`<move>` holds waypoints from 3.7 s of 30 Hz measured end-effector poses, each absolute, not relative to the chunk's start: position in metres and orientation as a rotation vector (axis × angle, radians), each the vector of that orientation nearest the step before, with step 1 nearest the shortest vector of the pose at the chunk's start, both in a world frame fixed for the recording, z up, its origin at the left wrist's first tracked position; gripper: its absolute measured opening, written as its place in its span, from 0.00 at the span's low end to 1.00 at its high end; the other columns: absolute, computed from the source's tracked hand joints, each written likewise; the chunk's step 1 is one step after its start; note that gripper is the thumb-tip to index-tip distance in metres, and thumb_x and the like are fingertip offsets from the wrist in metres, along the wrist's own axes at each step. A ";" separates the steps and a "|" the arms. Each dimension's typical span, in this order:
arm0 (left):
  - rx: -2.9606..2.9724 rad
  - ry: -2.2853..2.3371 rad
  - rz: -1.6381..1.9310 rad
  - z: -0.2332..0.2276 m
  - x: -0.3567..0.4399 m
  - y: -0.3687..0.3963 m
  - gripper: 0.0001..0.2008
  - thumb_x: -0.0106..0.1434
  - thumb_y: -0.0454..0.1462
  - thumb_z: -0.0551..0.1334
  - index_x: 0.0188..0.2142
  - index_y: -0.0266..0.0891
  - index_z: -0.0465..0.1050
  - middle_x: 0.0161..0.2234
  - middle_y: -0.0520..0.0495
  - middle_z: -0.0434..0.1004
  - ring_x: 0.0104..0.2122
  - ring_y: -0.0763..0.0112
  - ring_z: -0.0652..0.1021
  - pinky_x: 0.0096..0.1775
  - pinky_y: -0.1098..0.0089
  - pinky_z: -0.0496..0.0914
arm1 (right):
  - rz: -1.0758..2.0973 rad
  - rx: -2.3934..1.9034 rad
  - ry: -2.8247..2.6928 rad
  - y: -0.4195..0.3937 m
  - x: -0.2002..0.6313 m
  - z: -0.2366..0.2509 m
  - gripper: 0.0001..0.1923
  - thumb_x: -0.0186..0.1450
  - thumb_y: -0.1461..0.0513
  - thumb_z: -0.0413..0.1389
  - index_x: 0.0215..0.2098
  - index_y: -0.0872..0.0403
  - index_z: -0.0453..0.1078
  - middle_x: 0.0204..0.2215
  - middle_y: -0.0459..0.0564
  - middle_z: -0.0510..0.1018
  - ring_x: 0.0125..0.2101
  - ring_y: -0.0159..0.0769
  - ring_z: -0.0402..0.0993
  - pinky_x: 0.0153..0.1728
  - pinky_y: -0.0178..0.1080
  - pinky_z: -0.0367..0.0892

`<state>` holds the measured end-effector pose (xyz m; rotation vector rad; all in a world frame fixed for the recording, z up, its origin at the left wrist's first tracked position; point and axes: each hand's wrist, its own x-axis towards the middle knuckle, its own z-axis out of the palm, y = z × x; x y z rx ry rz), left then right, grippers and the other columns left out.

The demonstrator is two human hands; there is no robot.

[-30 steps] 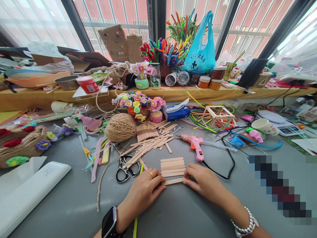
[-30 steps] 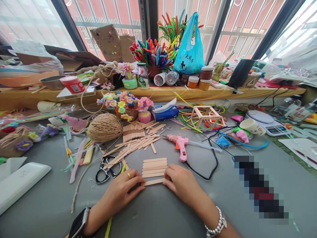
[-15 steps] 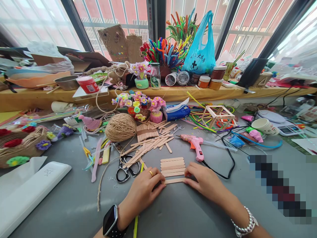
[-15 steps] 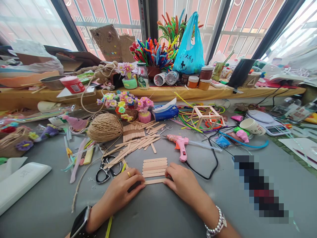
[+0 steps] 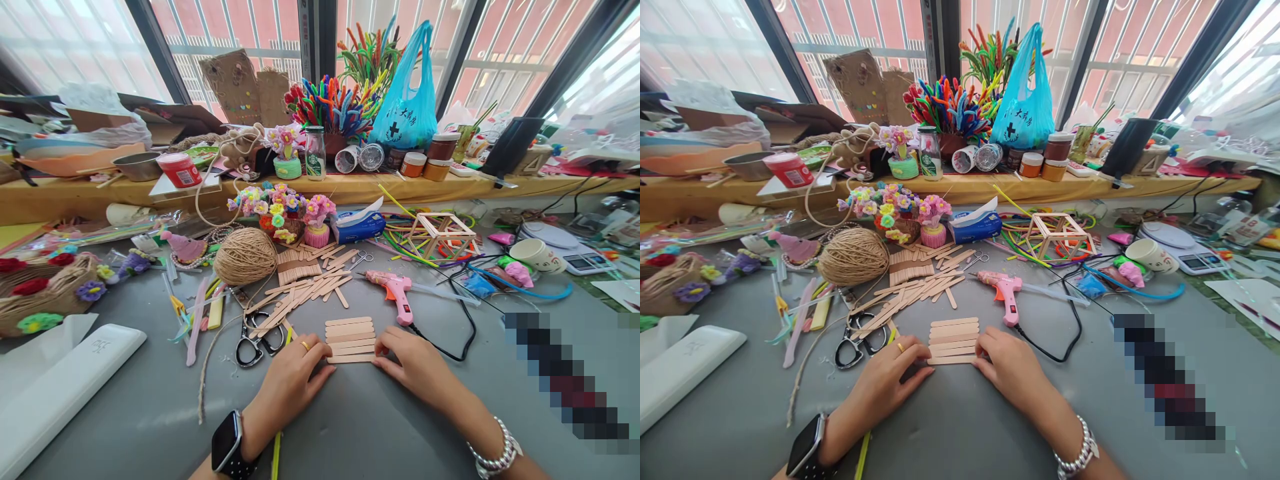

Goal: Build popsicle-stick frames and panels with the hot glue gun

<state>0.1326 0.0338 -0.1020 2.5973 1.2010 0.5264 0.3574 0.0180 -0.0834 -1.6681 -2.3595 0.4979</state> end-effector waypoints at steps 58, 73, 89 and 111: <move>2.827 1.936 0.487 -0.095 0.094 0.068 0.09 0.60 0.33 0.51 0.34 0.36 0.71 0.34 0.43 0.74 0.34 0.62 0.74 0.33 0.66 0.67 | 0.455 -1.683 -2.148 0.019 0.364 -0.081 0.05 0.59 0.65 0.49 0.27 0.52 0.65 0.26 0.44 0.71 0.26 0.31 0.67 0.26 0.33 0.59; 2.951 1.931 0.796 -0.095 0.095 0.066 0.13 0.62 0.31 0.49 0.42 0.33 0.68 0.34 0.43 0.76 0.33 0.66 0.75 0.39 0.66 0.65 | 0.385 -1.667 -2.166 0.019 0.362 -0.083 0.05 0.60 0.64 0.49 0.27 0.52 0.66 0.25 0.44 0.71 0.25 0.31 0.66 0.25 0.32 0.59; 2.891 2.164 0.734 -0.091 0.094 0.063 0.16 0.60 0.27 0.49 0.45 0.35 0.67 0.32 0.43 0.75 0.30 0.65 0.74 0.38 0.63 0.64 | 0.373 -1.656 -2.250 0.018 0.360 -0.085 0.05 0.60 0.65 0.50 0.28 0.53 0.67 0.25 0.44 0.71 0.25 0.31 0.66 0.25 0.32 0.58; 3.221 0.580 0.862 -0.084 0.130 0.027 0.14 0.64 0.28 0.47 0.44 0.31 0.67 0.40 0.44 0.76 0.39 0.70 0.74 0.38 0.70 0.70 | 0.748 -1.309 -2.345 0.014 0.353 -0.077 0.07 0.61 0.59 0.50 0.32 0.53 0.68 0.29 0.45 0.73 0.27 0.29 0.67 0.28 0.30 0.60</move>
